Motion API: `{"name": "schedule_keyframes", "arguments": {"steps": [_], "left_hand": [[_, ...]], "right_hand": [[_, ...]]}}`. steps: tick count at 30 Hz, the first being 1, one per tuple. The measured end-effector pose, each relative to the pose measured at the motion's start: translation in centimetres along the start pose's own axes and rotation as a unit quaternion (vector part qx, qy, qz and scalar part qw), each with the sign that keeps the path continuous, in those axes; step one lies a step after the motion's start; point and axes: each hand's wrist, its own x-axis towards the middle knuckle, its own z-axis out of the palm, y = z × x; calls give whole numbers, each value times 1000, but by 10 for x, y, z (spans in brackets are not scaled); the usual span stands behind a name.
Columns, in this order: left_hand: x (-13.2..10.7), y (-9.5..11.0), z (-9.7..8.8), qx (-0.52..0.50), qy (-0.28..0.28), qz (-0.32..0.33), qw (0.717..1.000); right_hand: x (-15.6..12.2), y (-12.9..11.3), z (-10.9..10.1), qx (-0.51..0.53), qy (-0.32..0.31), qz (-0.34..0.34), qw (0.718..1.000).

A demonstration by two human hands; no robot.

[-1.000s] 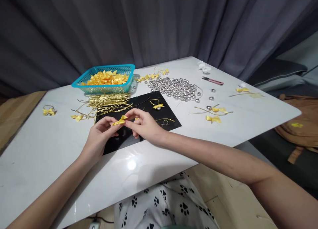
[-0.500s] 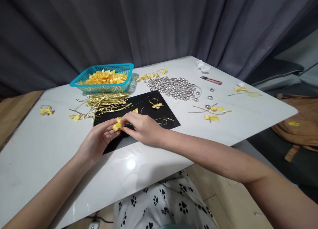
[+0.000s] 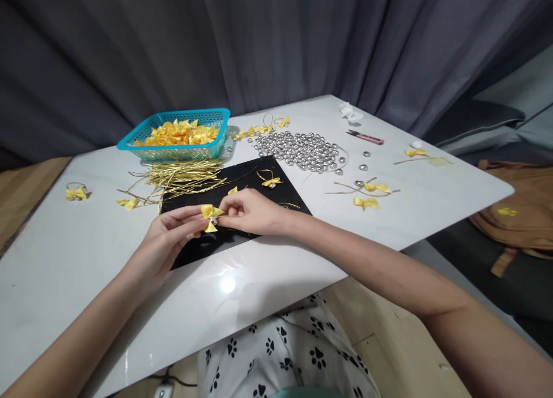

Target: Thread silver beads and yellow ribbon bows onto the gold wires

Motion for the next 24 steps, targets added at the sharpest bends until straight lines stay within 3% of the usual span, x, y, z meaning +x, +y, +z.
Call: {"name": "schedule_keyframes", "arguments": {"steps": [7,13,16,20,22,24], "left_hand": [[1,-3,2,72,16,26,997],[-6,-1,8,120,-88,-39,988],[-12,3,11,112,-111,-55,986],[-14,4,10,72,-110,-11,991],[-12,2,9,64,-116,1,991],[-11,0,8,64,-121,0,991]], "right_hand": [[-10,-24,-41,-79,-27,-31,996],[-12,-26,-45,-102,65,-108,987],[-10,-21,-42,-108,102,-138,979],[-7,-20,-43,-10,118,-126,985],[-7,-22,-45,108,116,-87,983],[-7,-24,-47,246,109,-23,963]]}}
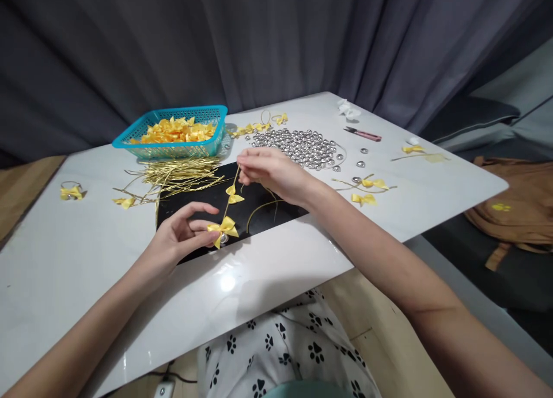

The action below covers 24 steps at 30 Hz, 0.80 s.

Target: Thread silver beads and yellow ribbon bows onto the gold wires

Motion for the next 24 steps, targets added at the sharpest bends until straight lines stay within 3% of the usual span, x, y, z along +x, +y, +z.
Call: {"name": "schedule_keyframes", "arguments": {"steps": [4,8,11,15,24], "left_hand": [[1,0,0,3,13,1,1000],[1,1,1,2,17,-8,1000],[2,0,1,-2,13,-23,1000],[2,-1,-1,-12,16,-19,1000],[1,8,1,39,57,-17,997]], "right_hand": [[-1,-6,-2,159,23,138,977],[-2,-11,-3,212,41,203,955],[-3,-12,-2,231,17,238,943],[-3,-8,-2,253,-7,207,945],[-11,-11,7,226,17,121,966]]}}
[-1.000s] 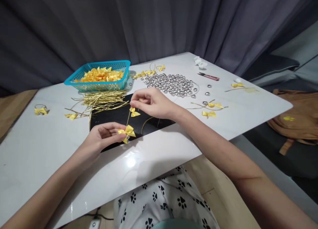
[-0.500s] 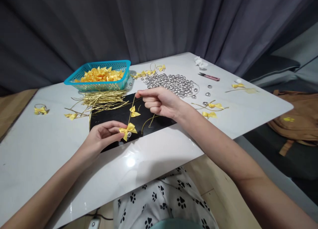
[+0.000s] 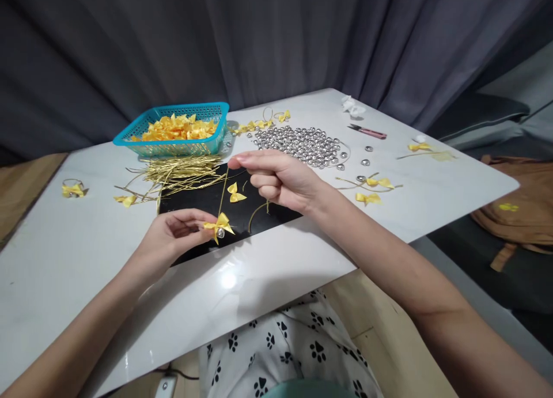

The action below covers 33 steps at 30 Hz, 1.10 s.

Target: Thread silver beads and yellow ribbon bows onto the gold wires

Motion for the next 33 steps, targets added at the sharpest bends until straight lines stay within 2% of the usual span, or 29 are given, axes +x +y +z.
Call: {"name": "schedule_keyframes", "arguments": {"steps": [5,9,12,15,18,21,25,29,31,33], "left_hand": [[1,-1,6,34,22,-11,999],[6,-7,3,37,1,-35,999],[9,-10,-1,0,-10,-37,999],[11,-12,-3,-31,4,-4,1000],[12,-14,-4,-35,23,33,999],[12,-17,-4,-18,28,59,998],[12,-22,-2,-10,36,76,996],[13,-25,0,-30,80,70,994],[12,-24,0,-21,66,52,996],[12,-22,-2,-15,28,32,999]], "right_hand": [[1,5,3,-10,6,12,1000],[6,9,3,-27,11,84,996],[9,17,4,-96,49,77,991],[11,28,1,-247,74,71,964],[13,37,-3,-395,15,99,913],[11,41,0,-456,-39,108,883],[9,51,9,-416,-71,80,903],[11,65,14,-374,-75,48,923],[12,67,15,-369,-75,51,925],[12,65,16,-366,-72,53,926]]}}
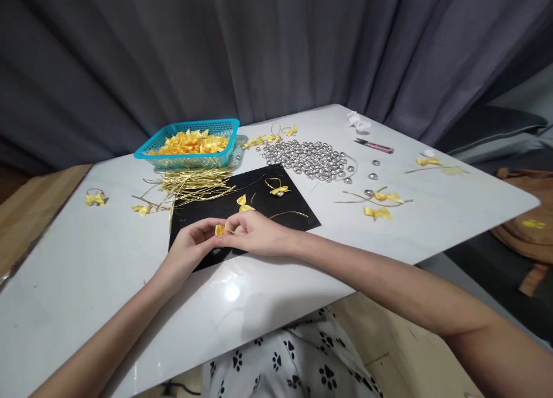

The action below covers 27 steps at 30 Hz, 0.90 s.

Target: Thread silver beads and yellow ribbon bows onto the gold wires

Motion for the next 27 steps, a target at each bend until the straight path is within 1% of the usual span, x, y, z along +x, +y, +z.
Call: {"name": "schedule_keyframes", "arguments": {"steps": [4,6,7,9,11,13,15,18,20,23,27], "left_hand": [[-1,2,-4,-68,-75,-34,994],[-1,3,-5,-97,-99,-44,989],[0,3,-5,-97,-100,-47,989],[1,3,-4,-87,-78,-58,992],[2,3,-3,-83,-41,-73,993],[3,3,-3,-87,-13,-82,993],[4,3,-3,-88,-3,-85,992],[5,4,-4,-81,-4,-97,992],[5,4,-3,-74,-8,-98,992],[4,4,0,-56,-9,-88,995],[5,1,2,-31,-5,-42,999]], "right_hand": [[-2,-7,-4,22,10,8,1000],[-3,-8,-6,80,-5,36,996],[-2,-8,-8,121,-15,54,991],[-2,-6,-14,205,-35,79,975],[-1,-6,-22,275,-47,84,957],[0,-8,-33,334,-45,88,937],[-1,-13,-43,379,-24,94,920],[-5,-21,-56,424,33,86,901],[-8,-25,-61,436,61,75,895],[-10,-28,-62,433,75,67,896],[-10,-30,-60,421,103,57,899]]}}
